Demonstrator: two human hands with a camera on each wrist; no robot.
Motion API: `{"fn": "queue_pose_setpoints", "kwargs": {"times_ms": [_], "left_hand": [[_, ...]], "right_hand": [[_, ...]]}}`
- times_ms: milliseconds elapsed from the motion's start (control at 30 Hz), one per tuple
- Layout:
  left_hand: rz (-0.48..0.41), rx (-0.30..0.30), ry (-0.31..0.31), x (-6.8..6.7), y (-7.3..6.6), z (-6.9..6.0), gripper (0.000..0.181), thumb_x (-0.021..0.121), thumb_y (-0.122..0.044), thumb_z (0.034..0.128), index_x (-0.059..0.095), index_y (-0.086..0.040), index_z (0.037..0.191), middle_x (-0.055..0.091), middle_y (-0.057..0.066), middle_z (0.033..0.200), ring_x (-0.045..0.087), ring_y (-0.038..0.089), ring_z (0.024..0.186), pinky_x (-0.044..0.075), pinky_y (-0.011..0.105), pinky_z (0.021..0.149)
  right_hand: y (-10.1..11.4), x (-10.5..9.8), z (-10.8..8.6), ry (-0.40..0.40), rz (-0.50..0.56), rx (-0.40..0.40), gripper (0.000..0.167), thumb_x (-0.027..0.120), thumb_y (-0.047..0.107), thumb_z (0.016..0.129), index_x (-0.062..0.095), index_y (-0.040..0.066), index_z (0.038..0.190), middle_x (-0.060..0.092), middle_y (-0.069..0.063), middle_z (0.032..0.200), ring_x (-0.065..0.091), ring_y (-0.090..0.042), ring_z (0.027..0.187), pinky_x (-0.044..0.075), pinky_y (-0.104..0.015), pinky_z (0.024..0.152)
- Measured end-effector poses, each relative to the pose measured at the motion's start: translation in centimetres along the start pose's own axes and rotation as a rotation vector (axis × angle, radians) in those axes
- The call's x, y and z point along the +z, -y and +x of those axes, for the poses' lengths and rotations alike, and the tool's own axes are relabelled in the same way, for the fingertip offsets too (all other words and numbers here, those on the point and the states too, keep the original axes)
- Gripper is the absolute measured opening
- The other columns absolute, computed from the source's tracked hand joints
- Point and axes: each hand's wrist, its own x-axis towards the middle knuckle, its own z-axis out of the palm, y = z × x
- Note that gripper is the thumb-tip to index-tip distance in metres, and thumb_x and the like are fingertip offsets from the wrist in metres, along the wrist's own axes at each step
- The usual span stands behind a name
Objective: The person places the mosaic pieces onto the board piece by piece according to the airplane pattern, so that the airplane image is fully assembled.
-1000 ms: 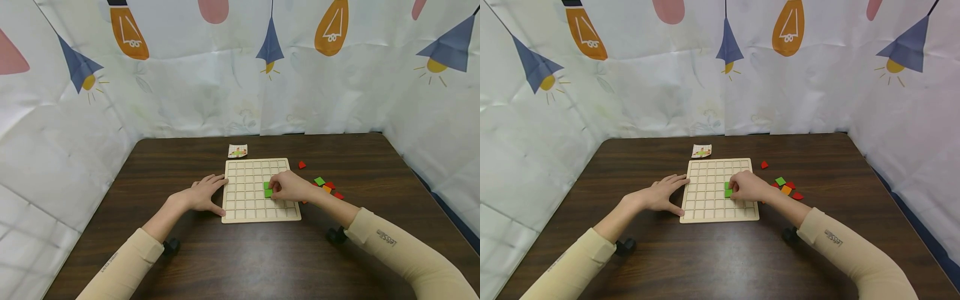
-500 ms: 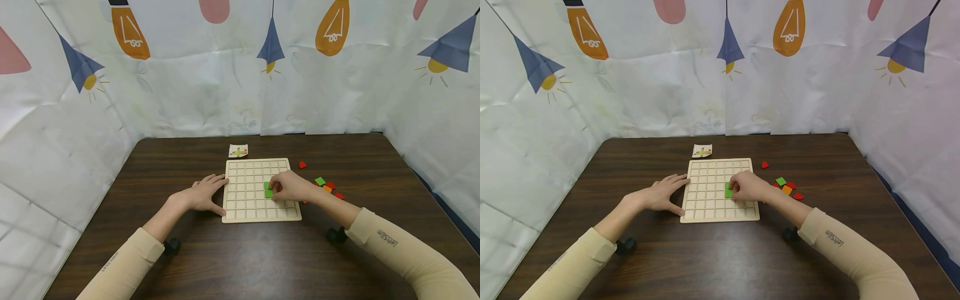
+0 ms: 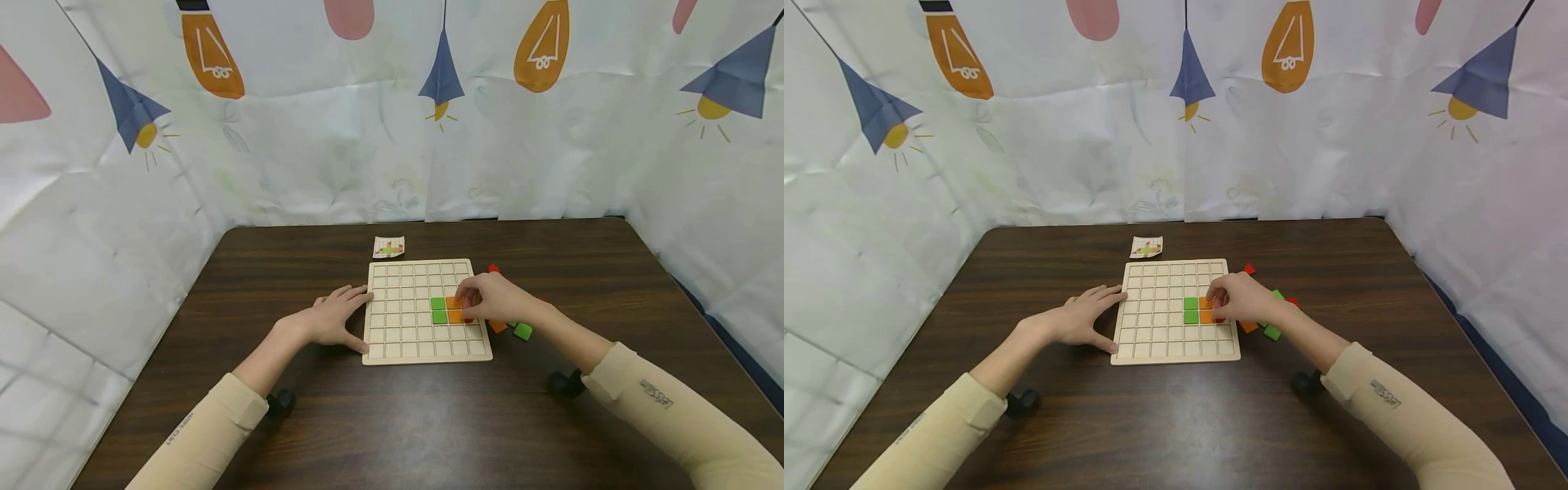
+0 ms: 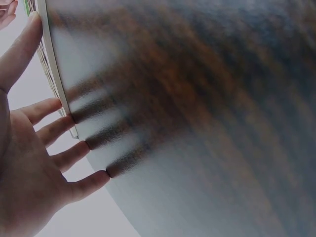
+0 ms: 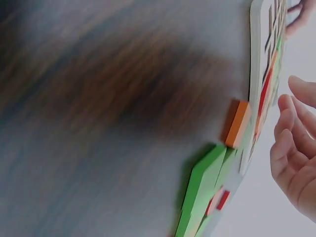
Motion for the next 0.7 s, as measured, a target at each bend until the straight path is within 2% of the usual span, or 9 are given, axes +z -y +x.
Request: {"fn": "queue_pose_setpoints", "kwargs": {"times_ms": [333, 700], "left_hand": [[-0.002, -0.005, -0.001, 0.0, 0.1, 0.0, 0.108, 0.083, -0.057, 0.0806, 0.030, -0.012, 0.163, 0.020, 0.013, 0.169, 0.013, 0.042, 0.154, 0.020, 0.074, 0.111], [-0.006, -0.002, 0.000, 0.1, 0.2, 0.0, 0.108, 0.083, -0.057, 0.0809, 0.030, -0.012, 0.163, 0.020, 0.013, 0.169, 0.012, 0.042, 0.154, 0.019, 0.073, 0.111]], "right_hand": [[-1.4, -1.3, -1.4, -0.025, 0.000, 0.054, 0.020, 0.077, 0.006, 0.091, 0.072, 0.000, 0.110, 0.066, 0.004, 0.082, 0.062, -0.013, 0.073, 0.053, -0.031, 0.066], [-3.2, -1.8, -2.2, 0.005, -0.014, 0.147, 0.016, 0.078, 0.007, 0.090, 0.072, 0.004, 0.105, 0.064, 0.003, 0.080, 0.059, -0.016, 0.068, 0.049, -0.033, 0.065]]}}
